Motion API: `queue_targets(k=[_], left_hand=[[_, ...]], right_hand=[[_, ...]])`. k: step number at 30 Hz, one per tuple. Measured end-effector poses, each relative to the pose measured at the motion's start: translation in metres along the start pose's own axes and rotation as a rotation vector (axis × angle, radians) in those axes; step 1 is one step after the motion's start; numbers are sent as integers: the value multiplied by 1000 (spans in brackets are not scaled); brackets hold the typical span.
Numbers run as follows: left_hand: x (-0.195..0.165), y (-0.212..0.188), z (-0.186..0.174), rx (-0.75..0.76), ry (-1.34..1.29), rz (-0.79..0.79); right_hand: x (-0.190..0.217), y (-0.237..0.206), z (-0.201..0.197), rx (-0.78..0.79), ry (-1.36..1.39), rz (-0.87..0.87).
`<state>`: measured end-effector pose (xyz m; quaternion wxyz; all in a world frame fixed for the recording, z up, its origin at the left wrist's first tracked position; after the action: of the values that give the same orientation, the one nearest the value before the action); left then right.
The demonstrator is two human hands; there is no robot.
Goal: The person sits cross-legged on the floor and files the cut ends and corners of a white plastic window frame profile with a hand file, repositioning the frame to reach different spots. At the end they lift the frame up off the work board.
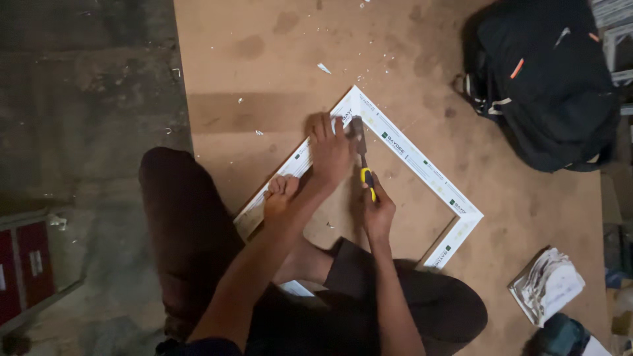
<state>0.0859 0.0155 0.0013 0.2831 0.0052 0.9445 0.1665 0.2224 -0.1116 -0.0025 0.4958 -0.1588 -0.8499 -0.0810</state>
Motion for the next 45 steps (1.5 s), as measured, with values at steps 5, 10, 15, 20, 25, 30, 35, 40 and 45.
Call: queue_targets(k=[5,10,15,20,25,30,35,40,45], left_hand=[[16,37,14,46,34,-23],[27,40,26,24,4,78],[27,44,30,93,-3,44],[27,45,28,59,33,50],[30,38,37,50,-2,26],[31,39,36,29,-28,29],[30,39,37,77,-51,-9],[31,41,43,53,-77,-6],[35,49,39,63,-126,-68]], right_hand=[[13,-3,6,4,-24,-23],[21,-2,7,12,-52,133],[41,2,5,-17,-105,-117],[34,1,7,38,-188,55],[33,3,6,2,-231,-66],[38,7,6,35,-282,21],[41,7,9,24,-266,59],[32,11,16,16,-221,24],[30,73,43,41,-281,47]])
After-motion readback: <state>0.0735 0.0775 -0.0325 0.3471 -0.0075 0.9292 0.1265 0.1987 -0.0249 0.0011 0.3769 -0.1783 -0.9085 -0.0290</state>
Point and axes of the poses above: each hand's wrist, its own y-axis towards the middle knuckle, its own z-axis out of the palm, x = y × z, the point moved 4 cm from there along y, towards the middle knuckle, and after that the axes turned 6 degrees about -z, right-handed, at the moved point
